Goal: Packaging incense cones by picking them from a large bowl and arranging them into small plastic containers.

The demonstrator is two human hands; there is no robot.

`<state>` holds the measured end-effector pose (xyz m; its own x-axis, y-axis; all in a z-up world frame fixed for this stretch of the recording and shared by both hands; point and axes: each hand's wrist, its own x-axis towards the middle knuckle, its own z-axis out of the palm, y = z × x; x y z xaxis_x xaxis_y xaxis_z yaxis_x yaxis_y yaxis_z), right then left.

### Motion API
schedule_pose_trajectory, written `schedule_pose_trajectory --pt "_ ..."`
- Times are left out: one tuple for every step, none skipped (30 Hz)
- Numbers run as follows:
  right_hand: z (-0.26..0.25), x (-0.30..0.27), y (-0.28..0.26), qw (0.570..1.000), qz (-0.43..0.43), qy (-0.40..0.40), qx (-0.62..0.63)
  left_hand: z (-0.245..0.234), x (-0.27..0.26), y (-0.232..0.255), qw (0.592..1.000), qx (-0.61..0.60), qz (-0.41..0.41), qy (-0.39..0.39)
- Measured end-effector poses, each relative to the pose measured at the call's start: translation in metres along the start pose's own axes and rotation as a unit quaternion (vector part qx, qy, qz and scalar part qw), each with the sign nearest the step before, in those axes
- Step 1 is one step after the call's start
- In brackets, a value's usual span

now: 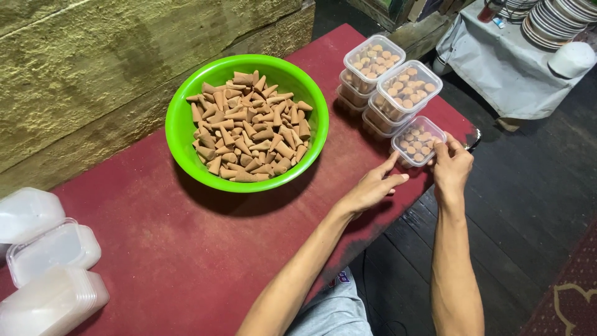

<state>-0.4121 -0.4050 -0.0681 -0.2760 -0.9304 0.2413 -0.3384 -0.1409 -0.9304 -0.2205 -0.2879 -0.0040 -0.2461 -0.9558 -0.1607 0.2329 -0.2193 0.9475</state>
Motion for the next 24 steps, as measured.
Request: schedule_pose_trajectory --pt "-0.001 -0.001 0.0 1.0 0.0 0.001 0.0 0.0 0.001 -0.002 1.0 0.0 0.0 -0.001" --pt "-0.001 -0.002 0.0 1.0 0.002 0.004 -0.002 0.0 0.002 -0.004 1.0 0.001 0.004 -0.004" --pt "0.0 -0.002 0.0 1.0 0.002 0.006 -0.002 0.0 0.003 -0.005 1.0 0.002 0.009 -0.006" --pt "0.0 -0.004 -0.004 1.0 0.001 0.006 -0.001 -0.001 0.004 -0.005 1.0 0.004 0.01 -0.006" --pt "0.0 -0.006 -0.007 1.0 -0.002 0.006 -0.001 -0.002 0.005 -0.005 1.0 0.001 0.009 -0.008" --pt "0.001 -0.009 -0.01 1.0 -0.006 0.006 -0.002 -0.002 0.006 -0.006 1.0 -0.001 0.009 -0.009" --pt "0.001 -0.01 -0.012 1.0 -0.007 0.006 -0.001 -0.004 0.004 -0.005 1.0 0.0 0.009 -0.008" --pt "0.001 -0.011 -0.015 1.0 -0.008 0.001 0.014 -0.006 0.003 -0.003 1.0 0.005 0.01 -0.006" --pt "0.001 -0.014 -0.016 1.0 -0.007 -0.003 0.028 -0.008 0.001 -0.002 1.0 0.011 0.01 -0.004" --pt "-0.002 -0.02 -0.013 1.0 -0.007 -0.003 0.028 -0.011 -0.007 -0.005 1.0 0.011 0.01 -0.004" --pt "-0.003 -0.022 -0.012 0.997 0.028 -0.015 0.074 -0.015 -0.012 -0.006 1.0 0.015 0.008 0.0" --pt "-0.004 -0.025 -0.011 0.991 0.063 -0.028 0.119 -0.02 -0.018 -0.006 1.0 0.019 0.006 0.004" --pt "-0.007 -0.032 -0.01 0.99 0.063 -0.03 0.12 -0.025 -0.028 -0.006 1.0 0.02 0.007 0.006" --pt "-0.01 -0.04 -0.009 0.988 0.068 -0.037 0.13 -0.031 -0.039 -0.006 1.0 0.016 0.014 0.01" --pt "-0.011 -0.048 -0.008 0.986 0.074 -0.046 0.14 -0.037 -0.05 -0.006 1.0 0.012 0.021 0.015" --pt "-0.009 -0.059 -0.014 0.986 0.073 -0.05 0.143 -0.047 -0.065 -0.004 0.999 0.013 0.023 0.019" --pt "-0.009 -0.072 -0.02 0.986 0.066 -0.056 0.139 -0.055 -0.082 -0.003 0.999 0.027 0.034 0.017" --pt "-0.009 -0.085 -0.025 0.987 0.059 -0.062 0.135 -0.063 -0.098 -0.003 0.998 0.041 0.045 0.016" --pt "-0.003 -0.096 -0.028 0.987 0.06 -0.061 0.137 -0.071 -0.114 -0.001 0.998 0.043 0.044 0.016" --pt "0.003 -0.108 -0.031 0.99 0.042 -0.064 0.118 -0.079 -0.131 0.001 0.997 0.051 0.033 0.038" --pt "0.008 -0.12 -0.035 0.992 0.024 -0.072 0.096 -0.087 -0.15 0.001 0.996 0.055 0.023 0.064" --pt "0.011 -0.132 -0.045 0.992 0.025 -0.078 0.096 -0.091 -0.167 0.003 0.996 0.054 0.022 0.069" --pt "0.017 -0.142 -0.056 0.991 0.016 -0.091 0.095 -0.098 -0.185 0.008 0.994 0.063 0.013 0.089" --pt "0.024 -0.153 -0.068 0.99 0.007 -0.105 0.094 -0.105 -0.203 0.013 0.991 0.071 0.004 0.109"
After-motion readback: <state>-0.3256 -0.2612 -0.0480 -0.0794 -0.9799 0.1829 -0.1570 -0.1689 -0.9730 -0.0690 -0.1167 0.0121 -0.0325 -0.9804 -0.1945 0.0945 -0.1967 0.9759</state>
